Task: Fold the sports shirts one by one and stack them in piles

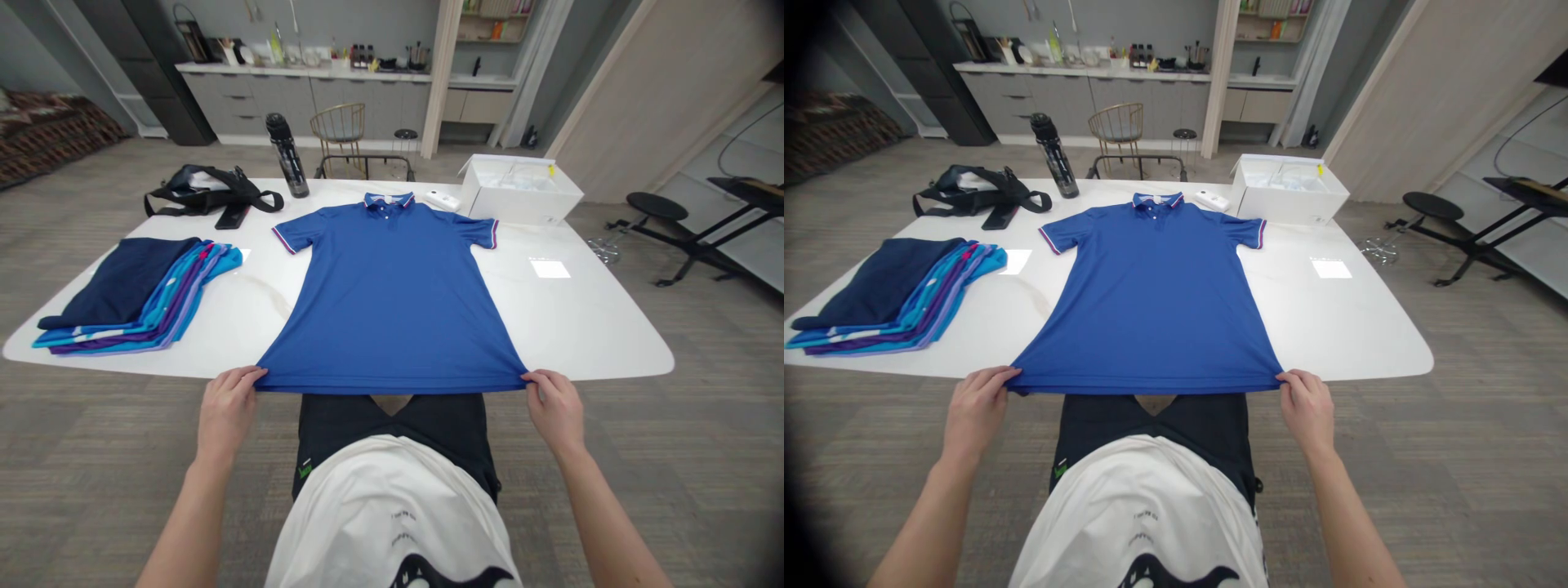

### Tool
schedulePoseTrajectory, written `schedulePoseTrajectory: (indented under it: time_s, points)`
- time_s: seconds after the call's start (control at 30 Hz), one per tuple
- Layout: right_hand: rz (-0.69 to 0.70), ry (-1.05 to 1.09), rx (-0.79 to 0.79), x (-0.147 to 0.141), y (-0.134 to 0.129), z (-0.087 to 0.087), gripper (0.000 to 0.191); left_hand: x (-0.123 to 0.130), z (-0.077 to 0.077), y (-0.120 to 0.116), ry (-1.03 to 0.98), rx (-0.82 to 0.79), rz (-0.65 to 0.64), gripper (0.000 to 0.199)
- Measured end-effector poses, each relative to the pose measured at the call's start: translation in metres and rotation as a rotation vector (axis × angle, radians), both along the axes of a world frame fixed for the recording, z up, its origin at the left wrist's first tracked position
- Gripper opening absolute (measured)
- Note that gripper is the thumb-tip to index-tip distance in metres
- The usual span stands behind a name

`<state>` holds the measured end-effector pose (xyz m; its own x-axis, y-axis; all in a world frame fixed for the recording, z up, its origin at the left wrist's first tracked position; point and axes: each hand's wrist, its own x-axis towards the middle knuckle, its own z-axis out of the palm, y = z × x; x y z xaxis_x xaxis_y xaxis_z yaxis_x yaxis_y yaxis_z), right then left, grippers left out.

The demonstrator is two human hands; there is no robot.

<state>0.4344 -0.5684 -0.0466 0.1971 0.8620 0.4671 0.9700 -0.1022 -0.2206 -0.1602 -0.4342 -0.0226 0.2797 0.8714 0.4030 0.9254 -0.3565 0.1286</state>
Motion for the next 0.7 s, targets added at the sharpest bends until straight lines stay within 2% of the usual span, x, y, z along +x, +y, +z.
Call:
schedulePoseTrajectory:
  time_s: [0.1, 0.23, 0.33, 0.4, 0.47, 0.57, 0.63, 0.7]
  points:
    - [0.010, 0.020, -0.033, -0.002, -0.001, 0.000, 0.018, 0.002, -0.001, 0.001, 0.029, -0.034, 0.013, 0.033]
    - [0.012, 0.021, -0.033, -0.003, -0.008, -0.002, 0.016, 0.003, -0.004, -0.007, 0.054, -0.094, -0.059, 0.030]
    - [-0.015, 0.011, -0.004, -0.004, -0.008, 0.002, 0.013, 0.006, 0.002, -0.009, -0.026, -0.126, -0.145, 0.029]
    - [-0.034, 0.031, 0.047, -0.007, 0.005, 0.011, 0.012, 0.015, 0.011, 0.000, -0.125, -0.131, -0.169, 0.028]
    - [-0.013, 0.082, 0.074, -0.014, 0.034, 0.024, 0.015, 0.035, 0.020, 0.023, -0.218, -0.121, -0.160, 0.027]
    - [0.105, 0.168, -0.019, -0.035, 0.102, 0.043, 0.022, 0.085, 0.029, 0.080, -0.272, -0.142, -0.184, 0.034]
    - [0.220, 0.203, -0.130, -0.055, 0.157, 0.049, 0.030, 0.126, 0.028, 0.125, -0.246, -0.174, -0.221, 0.041]
    - [0.292, 0.192, -0.226, -0.073, 0.208, 0.046, 0.039, 0.162, 0.021, 0.165, -0.161, -0.202, -0.255, 0.049]
